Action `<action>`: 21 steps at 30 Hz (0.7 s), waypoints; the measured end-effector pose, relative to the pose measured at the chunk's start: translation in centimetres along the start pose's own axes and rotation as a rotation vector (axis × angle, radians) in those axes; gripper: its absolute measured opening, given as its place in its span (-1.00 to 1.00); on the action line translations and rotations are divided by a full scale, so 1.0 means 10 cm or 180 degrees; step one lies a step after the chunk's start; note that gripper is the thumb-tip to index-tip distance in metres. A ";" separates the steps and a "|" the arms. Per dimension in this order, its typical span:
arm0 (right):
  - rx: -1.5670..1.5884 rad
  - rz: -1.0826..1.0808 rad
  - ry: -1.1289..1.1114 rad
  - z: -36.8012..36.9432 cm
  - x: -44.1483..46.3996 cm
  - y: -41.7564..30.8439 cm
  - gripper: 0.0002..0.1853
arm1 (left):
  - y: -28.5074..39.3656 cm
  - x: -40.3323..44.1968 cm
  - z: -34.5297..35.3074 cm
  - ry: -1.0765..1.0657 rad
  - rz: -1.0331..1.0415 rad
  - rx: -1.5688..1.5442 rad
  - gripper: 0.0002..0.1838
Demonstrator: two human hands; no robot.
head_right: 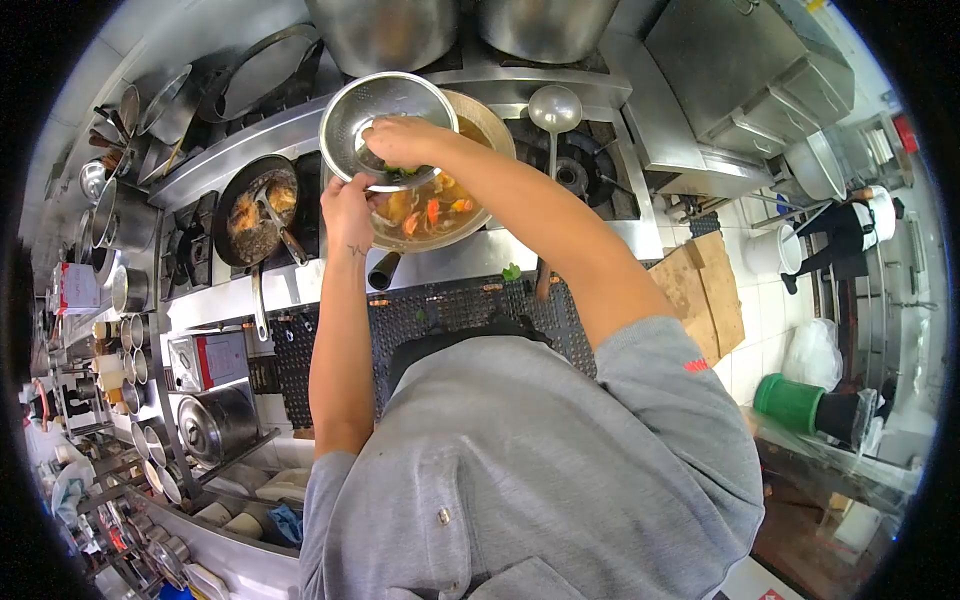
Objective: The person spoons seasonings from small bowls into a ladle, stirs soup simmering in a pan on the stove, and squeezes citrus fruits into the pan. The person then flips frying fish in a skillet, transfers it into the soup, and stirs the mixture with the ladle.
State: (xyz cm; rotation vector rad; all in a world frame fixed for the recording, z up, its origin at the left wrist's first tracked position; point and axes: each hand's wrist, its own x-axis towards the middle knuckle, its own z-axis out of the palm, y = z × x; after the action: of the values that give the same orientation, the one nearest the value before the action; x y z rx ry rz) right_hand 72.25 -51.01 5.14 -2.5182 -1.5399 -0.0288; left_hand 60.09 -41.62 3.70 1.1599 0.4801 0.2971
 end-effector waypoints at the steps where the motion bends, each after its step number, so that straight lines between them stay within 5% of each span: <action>1: 0.0000 -0.0011 0.0007 -0.04 0.02 0.01 -0.76 | -0.03 0.00 0.04 0.0007 0.0011 0.0001 -0.92; 12: -0.0516 0.0374 -0.0557 -0.06 0.14 0.26 -0.79 | -0.11 0.00 0.17 0.0022 -0.0229 -0.0237 -0.87; 21: -0.0145 0.0655 -0.0103 -0.14 0.17 0.35 -0.66 | -0.08 -0.01 0.22 -0.0047 -0.0279 -0.0331 -0.87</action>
State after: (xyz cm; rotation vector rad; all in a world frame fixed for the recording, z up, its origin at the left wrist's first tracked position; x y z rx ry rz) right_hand 76.25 -51.28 6.22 -2.7123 -1.2972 0.0061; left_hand 61.12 -43.70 3.61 1.0364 0.4956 0.2349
